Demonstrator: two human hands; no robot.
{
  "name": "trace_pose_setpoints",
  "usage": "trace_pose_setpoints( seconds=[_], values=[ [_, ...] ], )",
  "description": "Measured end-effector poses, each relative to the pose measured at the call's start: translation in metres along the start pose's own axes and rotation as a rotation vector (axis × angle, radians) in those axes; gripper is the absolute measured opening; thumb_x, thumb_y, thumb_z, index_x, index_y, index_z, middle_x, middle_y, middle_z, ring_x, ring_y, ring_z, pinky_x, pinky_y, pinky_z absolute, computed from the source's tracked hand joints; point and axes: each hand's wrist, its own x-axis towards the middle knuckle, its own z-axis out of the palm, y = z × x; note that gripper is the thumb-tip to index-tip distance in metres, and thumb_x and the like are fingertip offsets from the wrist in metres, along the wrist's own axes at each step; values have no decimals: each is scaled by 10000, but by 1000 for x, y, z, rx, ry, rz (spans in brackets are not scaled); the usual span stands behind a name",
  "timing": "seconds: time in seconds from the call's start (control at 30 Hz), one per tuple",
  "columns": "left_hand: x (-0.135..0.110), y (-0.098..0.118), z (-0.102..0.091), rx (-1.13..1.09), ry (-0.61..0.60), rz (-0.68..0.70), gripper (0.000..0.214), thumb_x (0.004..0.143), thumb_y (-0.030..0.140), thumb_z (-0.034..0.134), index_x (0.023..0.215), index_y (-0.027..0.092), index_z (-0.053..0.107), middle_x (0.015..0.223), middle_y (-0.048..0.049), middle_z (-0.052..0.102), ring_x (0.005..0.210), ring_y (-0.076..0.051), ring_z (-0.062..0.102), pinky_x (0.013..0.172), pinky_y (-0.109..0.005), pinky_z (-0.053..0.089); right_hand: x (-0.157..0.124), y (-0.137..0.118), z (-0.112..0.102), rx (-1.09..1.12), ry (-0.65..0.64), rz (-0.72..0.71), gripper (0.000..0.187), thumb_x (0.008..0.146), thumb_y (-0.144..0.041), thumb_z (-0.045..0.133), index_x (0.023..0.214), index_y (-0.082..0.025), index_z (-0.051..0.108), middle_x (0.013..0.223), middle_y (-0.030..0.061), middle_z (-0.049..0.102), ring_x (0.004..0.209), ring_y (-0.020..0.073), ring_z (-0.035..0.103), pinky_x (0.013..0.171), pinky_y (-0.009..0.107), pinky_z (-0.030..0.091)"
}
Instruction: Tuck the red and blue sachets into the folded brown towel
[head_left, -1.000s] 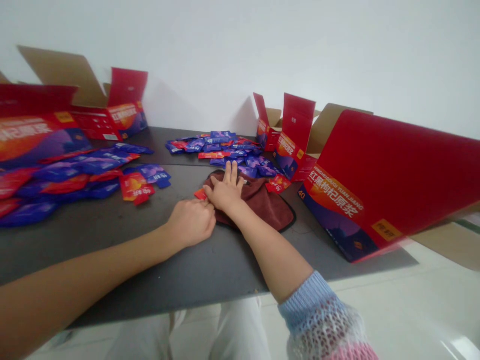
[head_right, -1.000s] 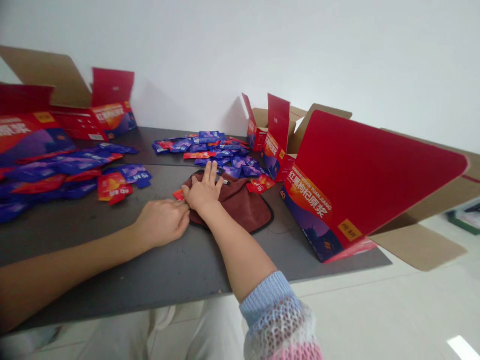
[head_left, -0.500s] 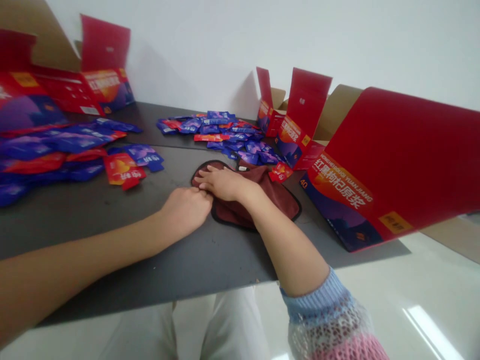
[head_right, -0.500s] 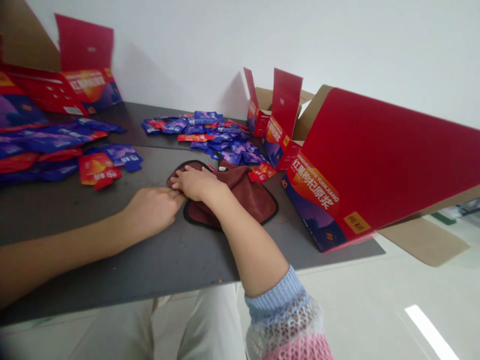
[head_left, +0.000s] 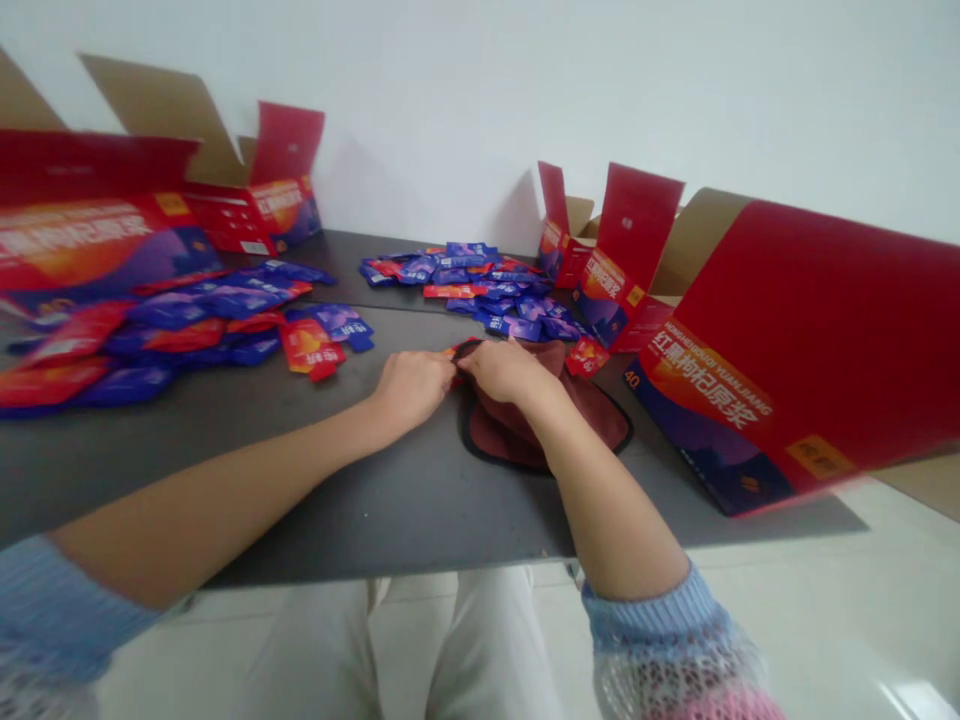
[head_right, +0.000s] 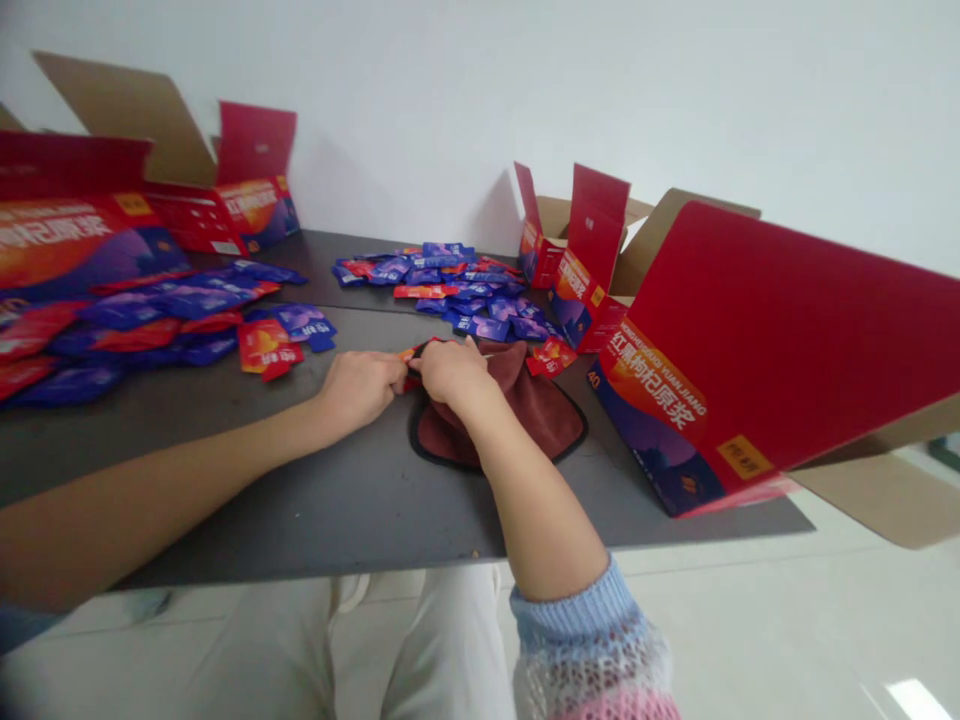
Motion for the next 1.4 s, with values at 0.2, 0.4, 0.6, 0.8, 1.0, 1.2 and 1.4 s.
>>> trace_pose_setpoints(
  seconds=[0.2, 0.4, 0.6, 0.8, 1.0, 1.2, 1.4],
  values=[
    [0, 6, 1, 33, -22, 61, 324, 909, 121, 436, 987, 128, 750, 944, -141, 741, 915, -296, 701, 702, -358, 505, 11, 4, 26, -47, 72, 123, 481, 1016, -357, 356, 1395, -113, 525, 1380, 203, 590, 1324, 297, 525, 1147, 467, 301],
    [1, 4, 5, -59, 45, -1, 326, 962, 229, 425, 993, 145, 739, 1052, -124, 713, 1025, -262, 656, 762, -308, 490, 25, 18, 41, 55, -48, -7, 624, 1021, -431, 243, 1590, -193, 143, 1668, 5, 62, 1534, 283, -81, 1237, 516, 51],
    [11, -13, 15, -233, 110, 61, 299, 889, 160, 434, 768, 134, 706, 954, -116, 712, 817, -185, 638, 742, -284, 477, 33, 31, 39, 224, -29, -266, 532, 1035, -382, 225, 1547, -263, 308, 1642, -4, 207, 1542, 229, 0, 1236, 520, 74],
    [24, -44, 26, -477, 97, 226, 246, 687, 64, 426, 504, 156, 562, 687, -53, 618, 640, -134, 550, 640, -260, 428, 24, 30, 23, 392, 23, -258, 709, 1002, -601, 104, 1317, -265, 643, 1450, 30, 552, 1398, 228, 452, 1195, 382, 274],
    [28, -62, 27, -735, -62, 264, 175, 545, 87, 399, 462, 174, 526, 558, -6, 578, 595, -126, 546, 624, -249, 406, 9, 18, 12, 336, -2, -281, 914, 894, -765, 20, 1116, -287, 767, 1279, 49, 686, 1299, 316, 549, 1118, 461, 360],
    [28, -58, 25, -670, -78, 152, 233, 606, 113, 416, 467, 177, 591, 497, 9, 585, 535, -123, 548, 577, -251, 365, 20, 27, 27, 623, 20, -302, 1023, 887, -714, -117, 1094, -252, 772, 1277, 42, 687, 1349, 201, 511, 1193, 350, 257],
    [20, -51, 23, -577, 35, 136, 249, 634, 58, 441, 509, 172, 625, 642, -15, 653, 651, -136, 598, 658, -254, 418, 29, 35, 36, 740, 22, -315, 1071, 877, -673, -190, 1151, -231, 746, 1253, 49, 701, 1381, 159, 473, 1226, 342, 179]
  ],
)
